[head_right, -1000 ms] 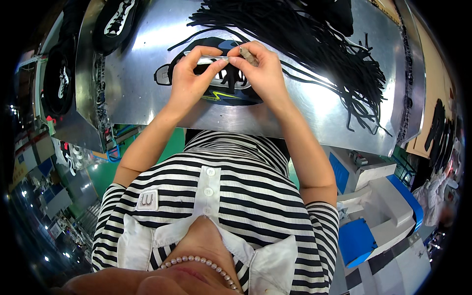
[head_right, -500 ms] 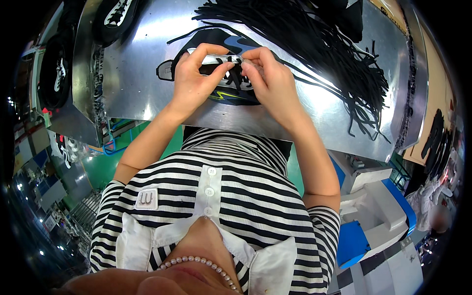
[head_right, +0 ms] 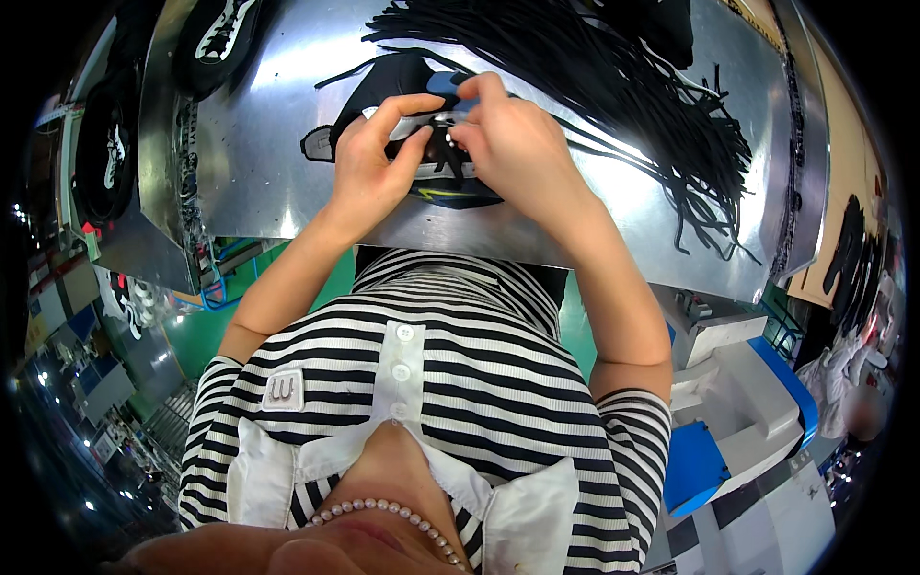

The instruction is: The person laces a sneaker by threading black laces through the eyelets by hand and pulling them through.

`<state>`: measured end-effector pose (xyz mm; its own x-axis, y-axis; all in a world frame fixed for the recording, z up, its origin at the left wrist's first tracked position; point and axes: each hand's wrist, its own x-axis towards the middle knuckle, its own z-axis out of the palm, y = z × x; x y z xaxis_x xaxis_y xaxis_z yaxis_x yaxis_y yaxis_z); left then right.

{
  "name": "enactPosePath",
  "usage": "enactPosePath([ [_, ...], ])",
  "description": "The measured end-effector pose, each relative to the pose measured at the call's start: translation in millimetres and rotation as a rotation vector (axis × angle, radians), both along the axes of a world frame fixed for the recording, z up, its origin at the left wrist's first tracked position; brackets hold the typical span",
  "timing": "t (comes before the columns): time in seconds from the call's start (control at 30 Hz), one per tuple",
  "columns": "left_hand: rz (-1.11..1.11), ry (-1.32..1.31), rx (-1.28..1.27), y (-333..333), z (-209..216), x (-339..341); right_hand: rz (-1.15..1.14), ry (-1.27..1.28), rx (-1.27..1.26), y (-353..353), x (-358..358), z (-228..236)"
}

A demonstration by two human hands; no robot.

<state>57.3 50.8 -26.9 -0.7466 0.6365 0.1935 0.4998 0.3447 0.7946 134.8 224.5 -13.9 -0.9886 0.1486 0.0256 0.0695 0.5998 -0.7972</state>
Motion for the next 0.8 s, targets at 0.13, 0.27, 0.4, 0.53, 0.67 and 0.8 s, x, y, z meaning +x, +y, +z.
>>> enactPosePath([
  [0.13,-0.069,0.103,-0.003,-6,-3,2,0.068,-0.085,0.116,-7,-9,9],
  [0.27,-0.029,-0.201,0.088,-5,3,3,0.072,0.018,0.202,-14,-5,5],
  [0.4,-0.097,-0.047,0.170,6,-7,0,0.100,0.045,0.317,-21,-11,-2],
  [0.53,-0.116,-0.247,0.020,3,2,-4,0.120,-0.080,0.306,-5,-13,8],
  [0.67,-0.027,-0.524,0.077,-5,2,-19,-0.085,-0.057,-0.044,12,-5,3],
  [0.8,0.072,-0.341,0.152,1,-6,-17,-0.336,0.141,-0.162,-7,-1,-41],
])
